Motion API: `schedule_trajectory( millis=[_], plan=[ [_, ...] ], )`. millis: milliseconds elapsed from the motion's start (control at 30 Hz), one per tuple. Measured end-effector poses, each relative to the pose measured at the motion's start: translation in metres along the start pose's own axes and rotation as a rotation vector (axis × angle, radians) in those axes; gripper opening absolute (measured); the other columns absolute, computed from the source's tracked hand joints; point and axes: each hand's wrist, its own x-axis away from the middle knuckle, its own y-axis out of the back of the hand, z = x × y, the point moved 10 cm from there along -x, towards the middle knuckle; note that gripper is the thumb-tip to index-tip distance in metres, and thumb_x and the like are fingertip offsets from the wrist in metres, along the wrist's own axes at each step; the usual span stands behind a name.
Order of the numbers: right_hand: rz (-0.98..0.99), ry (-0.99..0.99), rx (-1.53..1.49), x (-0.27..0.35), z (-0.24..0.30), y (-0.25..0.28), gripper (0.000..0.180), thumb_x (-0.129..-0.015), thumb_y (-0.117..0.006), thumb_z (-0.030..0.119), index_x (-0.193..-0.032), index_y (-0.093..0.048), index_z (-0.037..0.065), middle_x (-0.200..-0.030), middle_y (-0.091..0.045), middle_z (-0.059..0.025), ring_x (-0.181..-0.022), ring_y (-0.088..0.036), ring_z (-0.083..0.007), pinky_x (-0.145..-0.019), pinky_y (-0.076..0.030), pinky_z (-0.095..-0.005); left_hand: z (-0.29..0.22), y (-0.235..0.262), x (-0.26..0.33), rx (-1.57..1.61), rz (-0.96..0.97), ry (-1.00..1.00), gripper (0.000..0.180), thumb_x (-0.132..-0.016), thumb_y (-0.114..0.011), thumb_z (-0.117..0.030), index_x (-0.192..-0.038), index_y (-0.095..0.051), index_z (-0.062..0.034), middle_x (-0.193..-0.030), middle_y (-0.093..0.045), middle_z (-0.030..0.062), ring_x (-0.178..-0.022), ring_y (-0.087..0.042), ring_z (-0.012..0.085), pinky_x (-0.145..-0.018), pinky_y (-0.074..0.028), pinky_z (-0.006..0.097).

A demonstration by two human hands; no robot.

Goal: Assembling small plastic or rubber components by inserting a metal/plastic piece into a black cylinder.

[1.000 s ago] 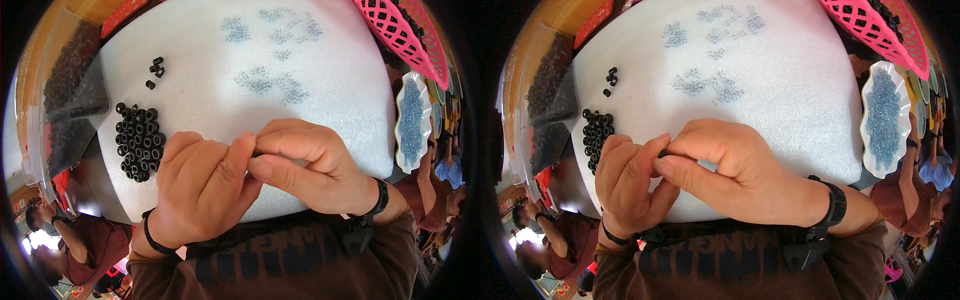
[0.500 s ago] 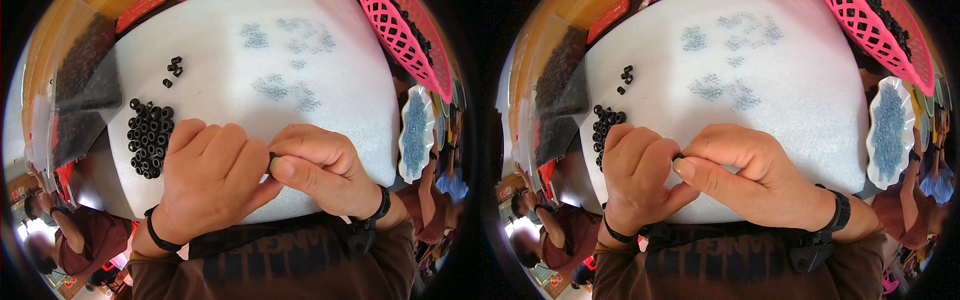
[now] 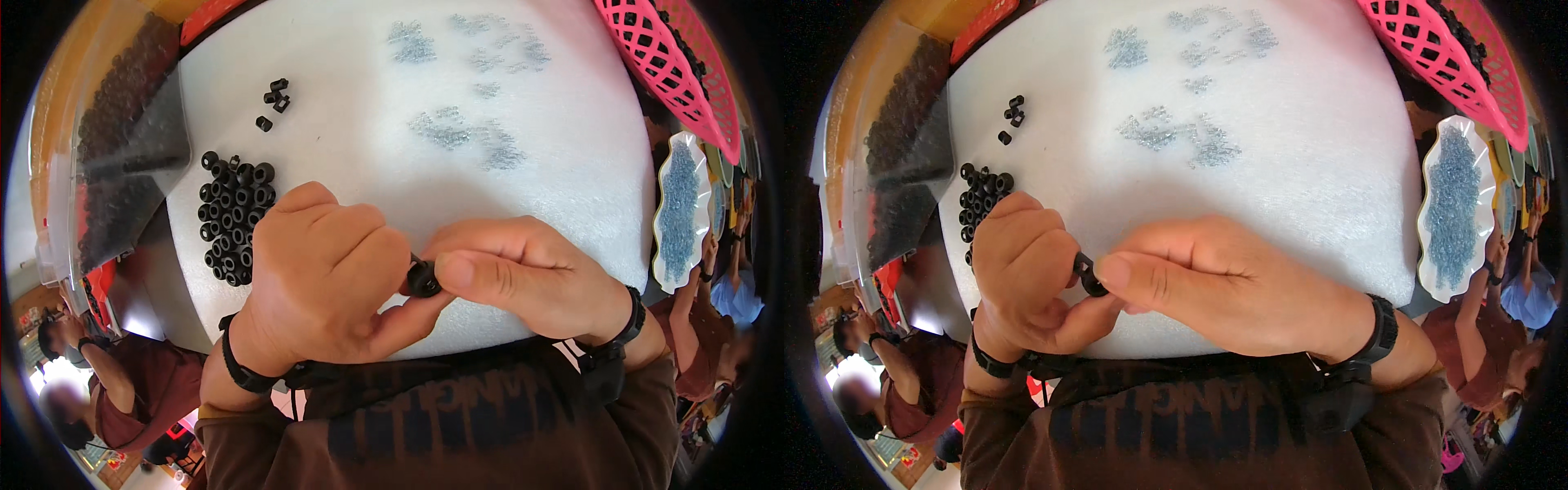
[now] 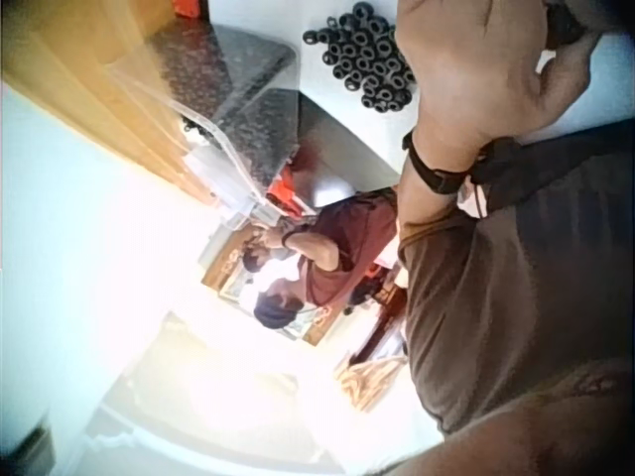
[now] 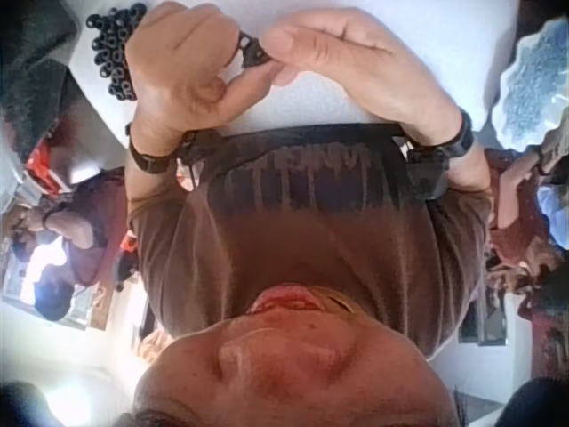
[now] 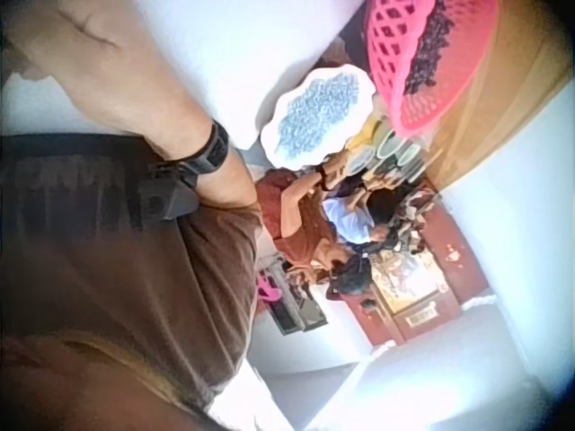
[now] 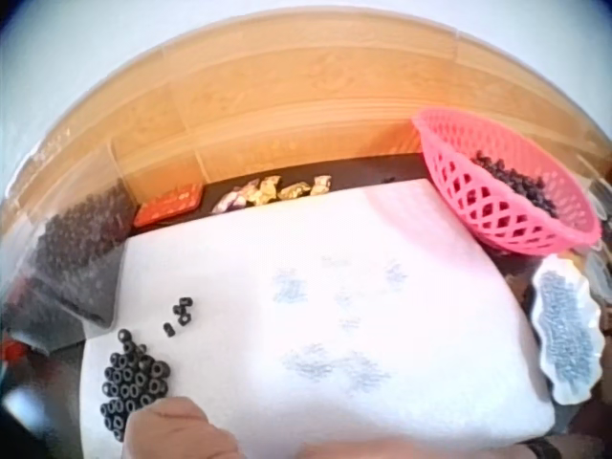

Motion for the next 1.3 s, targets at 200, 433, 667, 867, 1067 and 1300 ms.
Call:
schedule_trajectory(
  millis=[200, 433, 667, 867, 1067, 1300],
  plan=[
    [0.017, -0.025, -0.009, -0.002, -0.004, -0.002, 0.031, -0.096, -0.049, 0.028, -0.085, -0.059, 0.001, -0.073, -0.045, 0.0056, -0.069, -0.037, -0.0031, -0.060, -0.034, -0.0191, 0.004, -0.003, 0.005, 0.071, 0.000, -0.010, 0.035, -0.052, -0.066, -0.022, -0.052, -0.032, -0.0104, -0.050, -0.029, 0.0032, -0.039, -0.027, 0.0210, -0.042, -0.023, 0.032],
    [-0.008, 0.029, -0.071, -0.001, 0.001, -0.006, 0.025, -0.095, -0.051, 0.021, -0.091, -0.060, -0.002, -0.074, -0.049, 0.0044, -0.069, -0.040, -0.0029, -0.061, -0.035, -0.0200, -0.006, -0.004, 0.014, -0.007, -0.027, -0.083, 0.029, -0.057, -0.063, -0.019, -0.055, -0.036, -0.0064, -0.058, -0.037, 0.0073, -0.042, -0.033, 0.0231, -0.042, -0.031, 0.032],
    [-0.011, -0.078, -0.088, 0.001, -0.005, -0.001, 0.026, -0.090, -0.057, 0.018, -0.095, -0.062, -0.008, -0.094, -0.061, -0.0140, -0.090, -0.057, -0.0207, -0.081, -0.043, -0.0312, -0.009, -0.014, 0.019, -0.017, 0.071, -0.058, 0.030, -0.056, -0.064, -0.018, -0.055, -0.037, -0.0057, -0.056, -0.036, 0.0065, -0.041, -0.034, 0.0224, -0.041, -0.031, 0.032],
    [-0.044, -0.125, -0.052, -0.001, -0.009, 0.003, 0.028, -0.091, -0.056, 0.019, -0.096, -0.063, -0.007, -0.095, -0.061, -0.0130, -0.089, -0.057, -0.0186, -0.081, -0.043, -0.0298, 0.001, -0.008, 0.008, 0.043, -0.009, -0.031, 0.028, -0.052, -0.063, -0.015, -0.054, -0.036, -0.0088, -0.052, -0.033, 0.0042, -0.039, -0.031, 0.0206, -0.041, -0.027, 0.031],
    [-0.059, 0.000, -0.061, -0.001, 0.000, 0.001, 0.031, -0.095, -0.051, 0.028, -0.085, -0.062, 0.001, -0.070, -0.046, 0.0069, -0.065, -0.036, -0.0017, -0.056, -0.031, -0.0185, 0.004, -0.008, 0.008, 0.138, 0.005, 0.022, 0.031, -0.050, -0.065, -0.015, -0.055, -0.036, -0.0092, -0.051, -0.031, 0.0031, -0.038, -0.030, 0.0203, -0.040, -0.025, 0.031],
    [-0.091, 0.006, -0.061, 0.002, 0.006, -0.002, 0.024, -0.094, -0.053, 0.022, -0.089, -0.062, 0.000, -0.074, -0.052, 0.0036, -0.070, -0.043, -0.0022, -0.062, -0.037, -0.0194, -0.007, -0.001, 0.012, 0.051, -0.049, -0.006, 0.034, -0.059, -0.073, -0.023, -0.060, -0.042, -0.0094, -0.053, -0.038, 0.0032, -0.042, -0.036, 0.0212, -0.044, -0.029, 0.031]
  ],
)
